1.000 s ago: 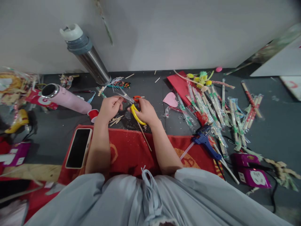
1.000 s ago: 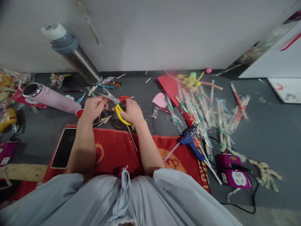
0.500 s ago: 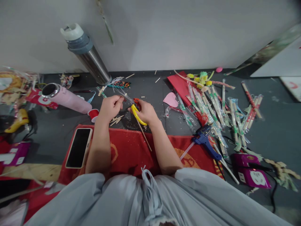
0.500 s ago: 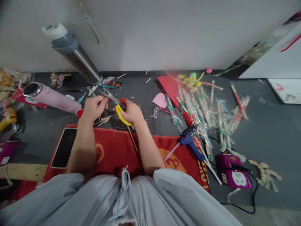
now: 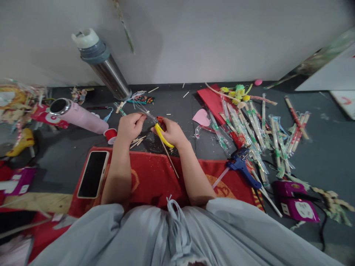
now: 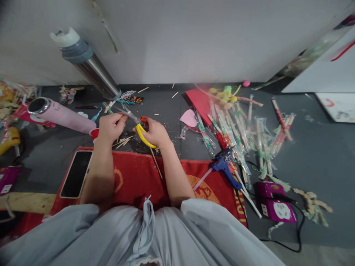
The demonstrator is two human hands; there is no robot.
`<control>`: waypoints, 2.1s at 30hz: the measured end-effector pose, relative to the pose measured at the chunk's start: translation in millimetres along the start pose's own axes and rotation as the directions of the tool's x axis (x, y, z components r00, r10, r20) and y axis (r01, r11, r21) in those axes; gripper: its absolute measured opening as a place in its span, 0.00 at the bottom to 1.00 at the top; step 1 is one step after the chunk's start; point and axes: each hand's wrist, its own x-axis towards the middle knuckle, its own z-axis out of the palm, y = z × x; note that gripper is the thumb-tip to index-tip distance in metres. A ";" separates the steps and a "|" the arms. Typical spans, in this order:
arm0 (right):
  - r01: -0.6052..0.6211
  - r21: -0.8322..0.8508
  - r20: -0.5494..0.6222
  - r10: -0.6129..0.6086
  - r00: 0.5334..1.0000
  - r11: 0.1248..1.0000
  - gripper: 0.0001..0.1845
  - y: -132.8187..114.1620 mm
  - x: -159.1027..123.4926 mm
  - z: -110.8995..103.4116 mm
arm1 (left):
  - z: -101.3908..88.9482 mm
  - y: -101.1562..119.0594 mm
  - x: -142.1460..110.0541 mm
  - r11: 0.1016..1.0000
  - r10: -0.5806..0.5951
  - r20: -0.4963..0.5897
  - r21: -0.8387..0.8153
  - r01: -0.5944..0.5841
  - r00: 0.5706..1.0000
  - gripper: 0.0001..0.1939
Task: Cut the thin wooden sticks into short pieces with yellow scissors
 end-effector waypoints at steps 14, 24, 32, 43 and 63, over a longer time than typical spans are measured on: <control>0.125 0.012 -0.146 -0.122 0.982 0.992 0.34 12.2 0.3 8.9 | 5.8 -3.1 2.0 0.965 -0.088 0.166 -0.230 0.125 0.982 0.24; 0.107 0.006 -0.116 -0.106 0.988 0.994 0.38 11.0 0.8 7.8 | 13.0 -3.7 2.0 0.942 -0.109 0.173 -0.298 0.157 0.979 0.19; 0.114 -0.004 -0.133 -0.114 0.985 0.993 0.38 12.7 0.4 9.2 | 14.9 -0.5 1.9 0.921 -0.158 0.192 -0.324 0.214 0.969 0.15; 0.073 -0.028 -0.092 -0.075 0.993 0.997 0.36 12.5 0.0 8.4 | 13.2 -1.9 1.8 0.941 -0.109 0.151 -0.302 0.151 0.983 0.16; 0.038 -0.081 -0.067 -0.044 0.997 0.996 0.37 8.4 0.0 5.4 | 11.2 2.4 3.4 0.883 -0.191 0.239 -0.381 0.273 0.952 0.16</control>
